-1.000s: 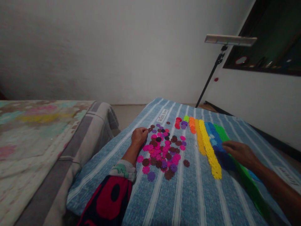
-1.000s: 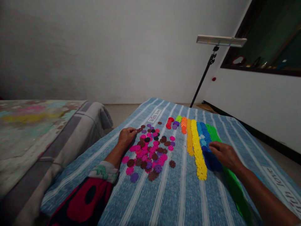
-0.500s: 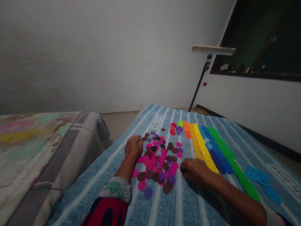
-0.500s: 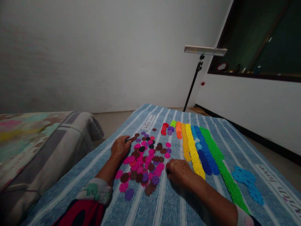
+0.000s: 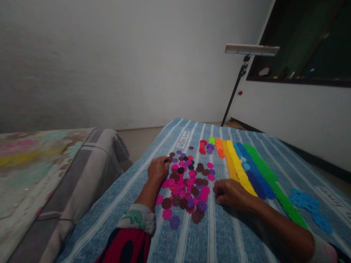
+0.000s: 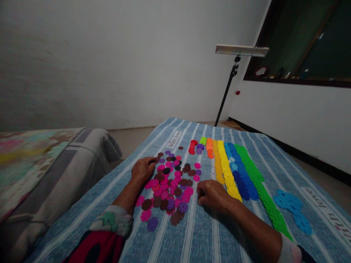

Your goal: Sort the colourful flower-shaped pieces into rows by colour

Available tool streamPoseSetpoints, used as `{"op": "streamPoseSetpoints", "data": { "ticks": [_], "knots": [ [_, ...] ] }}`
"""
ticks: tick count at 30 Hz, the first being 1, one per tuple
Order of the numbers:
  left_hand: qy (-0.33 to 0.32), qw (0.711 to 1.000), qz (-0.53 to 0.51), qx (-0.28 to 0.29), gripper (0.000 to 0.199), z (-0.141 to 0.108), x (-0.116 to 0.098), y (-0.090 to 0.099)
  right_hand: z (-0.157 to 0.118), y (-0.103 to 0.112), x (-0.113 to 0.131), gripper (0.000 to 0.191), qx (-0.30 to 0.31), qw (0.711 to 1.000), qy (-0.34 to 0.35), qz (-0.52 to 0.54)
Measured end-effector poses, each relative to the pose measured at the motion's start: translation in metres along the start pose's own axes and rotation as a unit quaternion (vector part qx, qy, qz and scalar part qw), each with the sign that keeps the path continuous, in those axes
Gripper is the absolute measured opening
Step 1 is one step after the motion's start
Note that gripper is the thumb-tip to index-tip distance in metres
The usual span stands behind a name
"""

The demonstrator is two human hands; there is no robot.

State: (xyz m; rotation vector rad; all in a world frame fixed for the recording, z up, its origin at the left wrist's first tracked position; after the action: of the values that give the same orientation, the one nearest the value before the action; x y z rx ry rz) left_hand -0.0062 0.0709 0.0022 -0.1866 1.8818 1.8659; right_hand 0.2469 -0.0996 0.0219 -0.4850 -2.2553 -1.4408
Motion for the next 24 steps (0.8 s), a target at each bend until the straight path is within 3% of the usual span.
{"op": "streamPoseSetpoints", "data": {
  "ticks": [6,14,24],
  "knots": [
    [-0.007,1.000,-0.004,0.007,0.037,0.002,0.000,-0.001,0.023,0.005,-0.012,0.013,0.015,0.994,0.029,0.104],
    [0.008,1.000,-0.006,0.014,0.032,-0.002,-0.004,0.004,0.070,0.028,-0.007,0.005,-0.064,0.977,0.073,0.192],
    [0.017,0.999,-0.044,0.015,0.031,-0.003,-0.002,0.000,0.102,0.042,0.018,0.017,-0.078,0.995,0.019,0.055]
  ]
}}
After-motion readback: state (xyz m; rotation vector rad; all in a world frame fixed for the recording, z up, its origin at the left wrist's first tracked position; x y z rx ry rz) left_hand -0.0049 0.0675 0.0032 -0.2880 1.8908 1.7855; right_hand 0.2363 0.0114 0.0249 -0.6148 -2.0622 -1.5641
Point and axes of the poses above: each hand's wrist, its own z-axis towards the middle knuckle, its own y-axis out of the back of the hand, x = y × z, the point moved 3 cm from there along z, towards the middle knuckle, and after that the axes turned 12 degrees about x, right-handed, at the moved point
